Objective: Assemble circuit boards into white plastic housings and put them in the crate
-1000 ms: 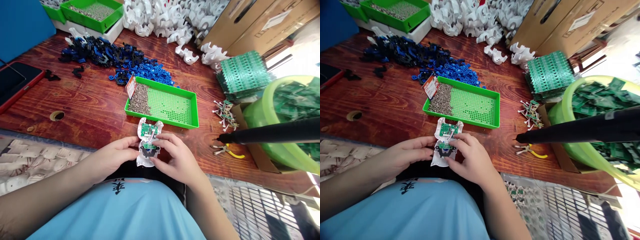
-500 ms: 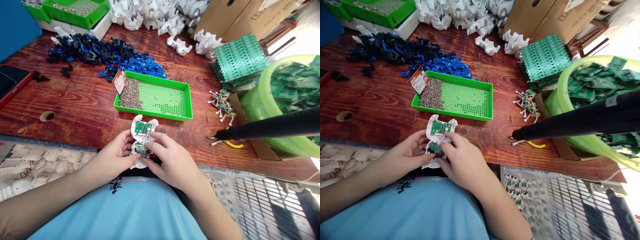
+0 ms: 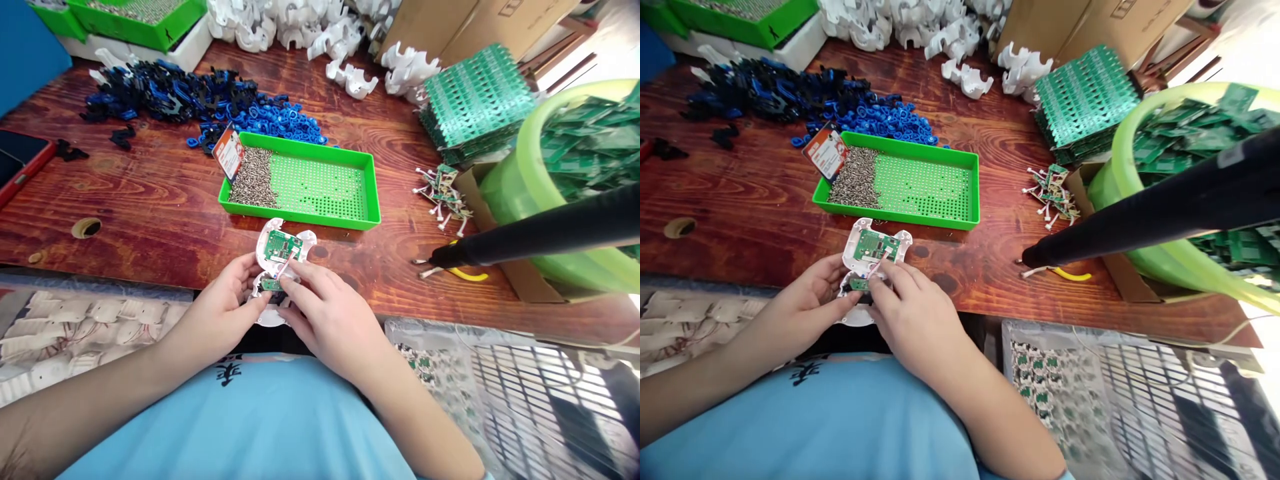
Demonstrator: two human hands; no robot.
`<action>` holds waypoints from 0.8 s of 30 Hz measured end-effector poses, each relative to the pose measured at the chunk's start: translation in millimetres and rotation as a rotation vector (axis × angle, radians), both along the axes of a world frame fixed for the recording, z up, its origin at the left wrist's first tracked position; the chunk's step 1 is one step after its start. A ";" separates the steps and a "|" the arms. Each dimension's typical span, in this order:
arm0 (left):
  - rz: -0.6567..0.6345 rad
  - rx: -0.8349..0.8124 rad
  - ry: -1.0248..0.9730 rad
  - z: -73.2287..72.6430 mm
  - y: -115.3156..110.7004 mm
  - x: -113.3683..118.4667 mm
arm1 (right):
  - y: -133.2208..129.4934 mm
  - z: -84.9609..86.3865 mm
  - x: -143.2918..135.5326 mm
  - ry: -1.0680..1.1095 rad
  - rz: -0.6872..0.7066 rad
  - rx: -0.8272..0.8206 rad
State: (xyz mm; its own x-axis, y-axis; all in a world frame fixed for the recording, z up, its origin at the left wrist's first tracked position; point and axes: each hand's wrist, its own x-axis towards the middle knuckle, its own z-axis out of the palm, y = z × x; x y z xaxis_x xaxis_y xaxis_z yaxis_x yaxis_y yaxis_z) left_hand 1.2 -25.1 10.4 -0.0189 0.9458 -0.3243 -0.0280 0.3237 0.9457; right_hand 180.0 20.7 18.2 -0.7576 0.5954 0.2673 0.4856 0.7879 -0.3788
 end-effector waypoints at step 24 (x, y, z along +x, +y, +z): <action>-0.135 0.036 -0.052 -12.6 -35.4 7.3 | -51.6 -29.3 -4.2 0.866 -0.346 -0.866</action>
State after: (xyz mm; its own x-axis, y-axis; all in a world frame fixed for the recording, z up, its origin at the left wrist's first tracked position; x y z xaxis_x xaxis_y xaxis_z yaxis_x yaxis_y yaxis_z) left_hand 8.5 -60.4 -2.2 0.1251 0.9496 -0.2873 -0.0359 0.2938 0.9552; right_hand 175.8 -30.9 -11.1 -0.3014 0.9533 0.0213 -0.0474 0.0073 -0.9988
